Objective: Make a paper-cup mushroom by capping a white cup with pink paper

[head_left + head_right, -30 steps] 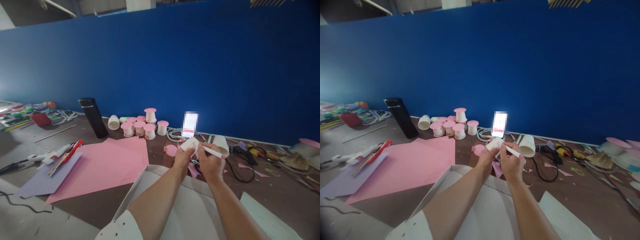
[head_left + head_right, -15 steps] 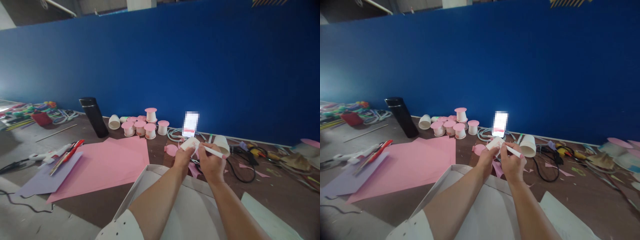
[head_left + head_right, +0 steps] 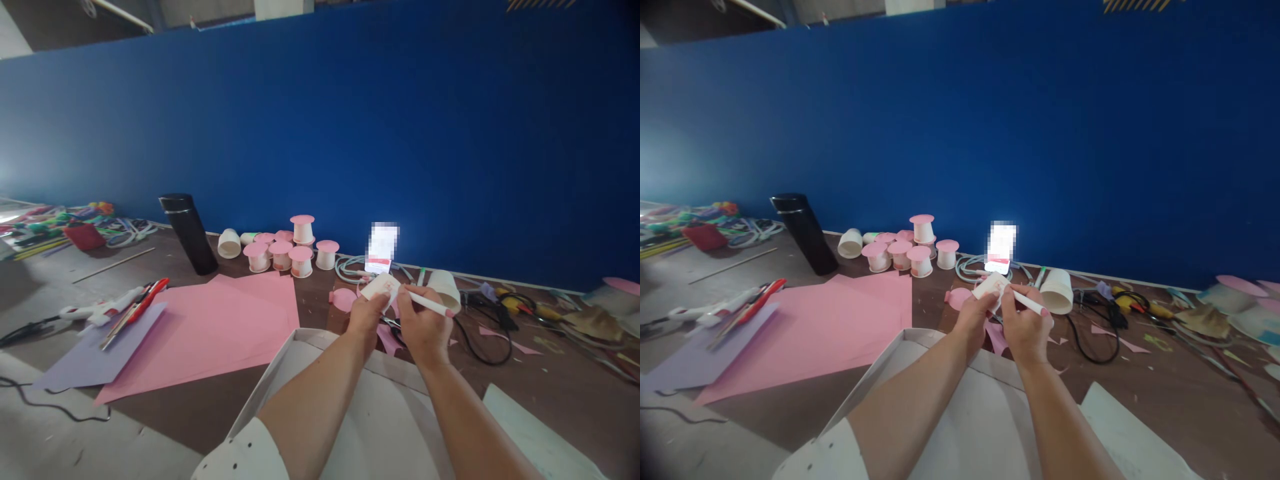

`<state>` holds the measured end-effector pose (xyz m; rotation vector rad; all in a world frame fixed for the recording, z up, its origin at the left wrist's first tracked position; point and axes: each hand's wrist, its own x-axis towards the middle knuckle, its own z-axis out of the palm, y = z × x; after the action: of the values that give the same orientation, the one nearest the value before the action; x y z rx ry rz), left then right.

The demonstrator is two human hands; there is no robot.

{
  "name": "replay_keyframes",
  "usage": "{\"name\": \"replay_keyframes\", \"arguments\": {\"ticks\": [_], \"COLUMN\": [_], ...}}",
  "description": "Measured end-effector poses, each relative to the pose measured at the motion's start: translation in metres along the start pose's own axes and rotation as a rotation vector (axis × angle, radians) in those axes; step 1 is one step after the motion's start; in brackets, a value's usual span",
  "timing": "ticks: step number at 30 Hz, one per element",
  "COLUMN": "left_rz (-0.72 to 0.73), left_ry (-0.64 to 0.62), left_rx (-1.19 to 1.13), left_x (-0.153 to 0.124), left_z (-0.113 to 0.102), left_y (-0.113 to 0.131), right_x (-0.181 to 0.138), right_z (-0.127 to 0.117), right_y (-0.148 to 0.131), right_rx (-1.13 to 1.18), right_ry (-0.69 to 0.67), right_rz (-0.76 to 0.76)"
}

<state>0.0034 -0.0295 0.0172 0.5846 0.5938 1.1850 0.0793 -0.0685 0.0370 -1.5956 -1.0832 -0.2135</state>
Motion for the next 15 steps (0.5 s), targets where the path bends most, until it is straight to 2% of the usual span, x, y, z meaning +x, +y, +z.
{"name": "replay_keyframes", "arguments": {"ticks": [4, 15], "left_rz": [-0.02, -0.034], "left_ry": [0.044, 0.056], "left_rx": [0.003, -0.007], "left_x": [0.001, 0.013], "left_z": [0.001, -0.007], "left_y": [0.0, -0.01], "right_x": [0.0, 0.0], "right_z": [0.0, -0.001], "right_y": [0.0, -0.001], "right_rx": [0.008, -0.002], "right_ry": [-0.005, -0.018], "right_rz": [-0.002, 0.012]}}
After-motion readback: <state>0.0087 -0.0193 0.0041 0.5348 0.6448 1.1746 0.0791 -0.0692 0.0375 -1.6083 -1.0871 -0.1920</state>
